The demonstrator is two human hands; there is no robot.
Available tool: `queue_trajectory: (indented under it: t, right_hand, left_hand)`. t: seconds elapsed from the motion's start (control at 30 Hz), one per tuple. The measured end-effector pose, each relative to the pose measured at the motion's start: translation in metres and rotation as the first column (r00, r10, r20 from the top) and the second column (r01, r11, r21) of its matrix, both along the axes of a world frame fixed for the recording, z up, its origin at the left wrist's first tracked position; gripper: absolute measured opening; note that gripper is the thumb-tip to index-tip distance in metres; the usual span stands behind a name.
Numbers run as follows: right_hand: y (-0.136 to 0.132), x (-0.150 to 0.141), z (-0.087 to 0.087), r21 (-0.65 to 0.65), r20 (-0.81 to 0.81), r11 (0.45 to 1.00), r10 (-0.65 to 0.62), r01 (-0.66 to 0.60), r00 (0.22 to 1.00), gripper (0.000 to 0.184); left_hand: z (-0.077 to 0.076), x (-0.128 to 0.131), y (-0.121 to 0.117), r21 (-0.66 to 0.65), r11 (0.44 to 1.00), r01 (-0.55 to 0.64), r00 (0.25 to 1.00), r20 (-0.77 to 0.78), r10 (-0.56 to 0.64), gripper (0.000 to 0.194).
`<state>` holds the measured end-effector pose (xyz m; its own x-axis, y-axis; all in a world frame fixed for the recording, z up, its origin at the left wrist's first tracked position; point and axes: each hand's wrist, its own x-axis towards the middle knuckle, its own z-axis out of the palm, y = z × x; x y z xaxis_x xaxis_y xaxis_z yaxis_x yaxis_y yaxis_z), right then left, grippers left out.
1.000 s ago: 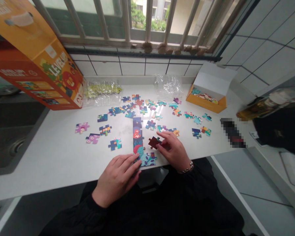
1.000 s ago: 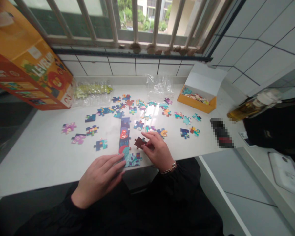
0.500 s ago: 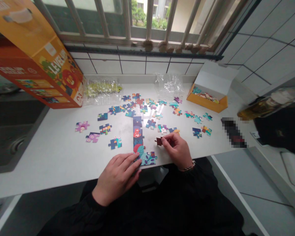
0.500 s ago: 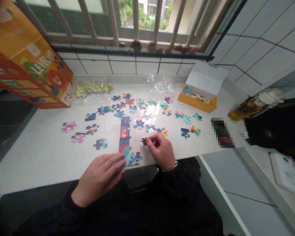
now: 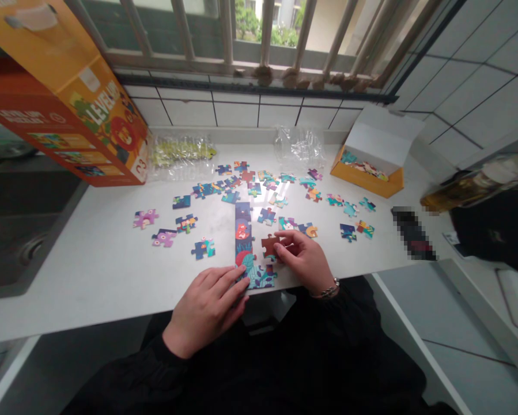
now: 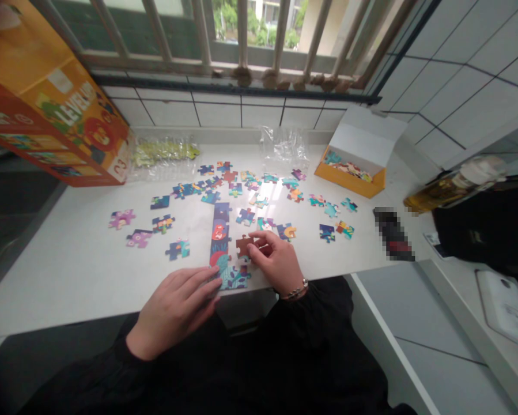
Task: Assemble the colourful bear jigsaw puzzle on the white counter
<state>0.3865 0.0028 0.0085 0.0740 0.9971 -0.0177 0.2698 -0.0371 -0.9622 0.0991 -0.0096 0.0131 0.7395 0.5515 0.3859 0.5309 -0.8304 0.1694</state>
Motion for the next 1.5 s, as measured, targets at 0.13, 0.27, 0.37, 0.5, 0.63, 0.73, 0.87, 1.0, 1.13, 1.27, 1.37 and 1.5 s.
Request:
queue_trajectory:
  t: [0.13, 0.27, 0.37, 0.5, 0.63, 0.73, 0.87, 1.0, 1.13, 1.27, 1.37, 1.5]
  right_hand:
    - [0.005, -0.008, 0.005, 0.003, 0.091, 0.999, 0.052, -0.052, 0.994, 0.024]
    - [0.008, -0.012, 0.005, -0.005, 0.212, 0.997, 0.082, -0.082, 0.974, 0.020]
    - [0.007, -0.014, 0.004, 0.022, 0.307, 0.996, 0.078, -0.089, 0.949, 0.020]
    - [0.004, -0.016, 0.004, 0.068, 0.394, 0.994, 0.050, -0.084, 0.918, 0.019]
    - [0.002, -0.019, 0.006, 0.108, 0.435, 0.991, 0.027, -0.082, 0.900, 0.017]
    - [0.000, -0.020, 0.004, 0.130, 0.457, 0.988, 0.018, -0.086, 0.889, 0.018]
    - [-0.001, -0.021, 0.001, 0.161, 0.480, 0.981, 0.016, -0.106, 0.877, 0.017]
    - [-0.002, -0.022, 0.000, 0.190, 0.502, 0.973, 0.021, -0.134, 0.865, 0.016]
    - [-0.003, -0.022, 0.002, 0.182, 0.529, 0.971, 0.037, -0.157, 0.848, 0.017]
    - [-0.005, -0.021, 0.004, 0.191, 0.548, 0.965, 0.045, -0.178, 0.835, 0.027]
    - [-0.005, -0.020, 0.005, 0.179, 0.551, 0.963, 0.071, -0.201, 0.831, 0.029]
    - [-0.004, -0.019, 0.003, 0.196, 0.538, 0.958, 0.073, -0.209, 0.840, 0.028]
  left_hand:
    - [0.000, 0.001, 0.000, -0.002, 1.000, -0.002, 1.000, -0.005, 0.002, 0.031]
    - [0.000, 0.000, 0.000, -0.003, 1.000, -0.005, 1.000, 0.002, 0.005, 0.033]
    - [-0.001, 0.000, -0.001, -0.002, 1.000, -0.003, 1.000, 0.001, 0.003, 0.033]
    - [-0.001, 0.000, -0.001, -0.006, 1.000, -0.006, 1.000, -0.002, 0.006, 0.033]
    - [-0.001, 0.001, 0.000, -0.005, 1.000, -0.006, 1.000, -0.001, 0.006, 0.032]
    - [-0.001, 0.001, 0.000, -0.007, 1.000, -0.004, 1.000, -0.011, 0.004, 0.033]
    - [-0.001, 0.000, -0.001, -0.002, 1.000, -0.004, 1.000, -0.010, 0.003, 0.032]
    - [-0.003, -0.001, -0.001, -0.009, 1.000, -0.003, 1.000, -0.012, 0.003, 0.033]
    - [-0.003, 0.000, -0.001, -0.008, 1.000, -0.006, 1.000, -0.008, 0.006, 0.032]
    - [-0.003, -0.001, -0.002, -0.017, 1.000, -0.005, 1.000, -0.007, 0.005, 0.032]
    - [-0.004, -0.001, -0.002, -0.025, 1.000, -0.005, 1.000, -0.012, 0.005, 0.033]
    - [-0.004, -0.001, -0.001, -0.020, 1.000, -0.008, 1.000, -0.010, 0.008, 0.033]
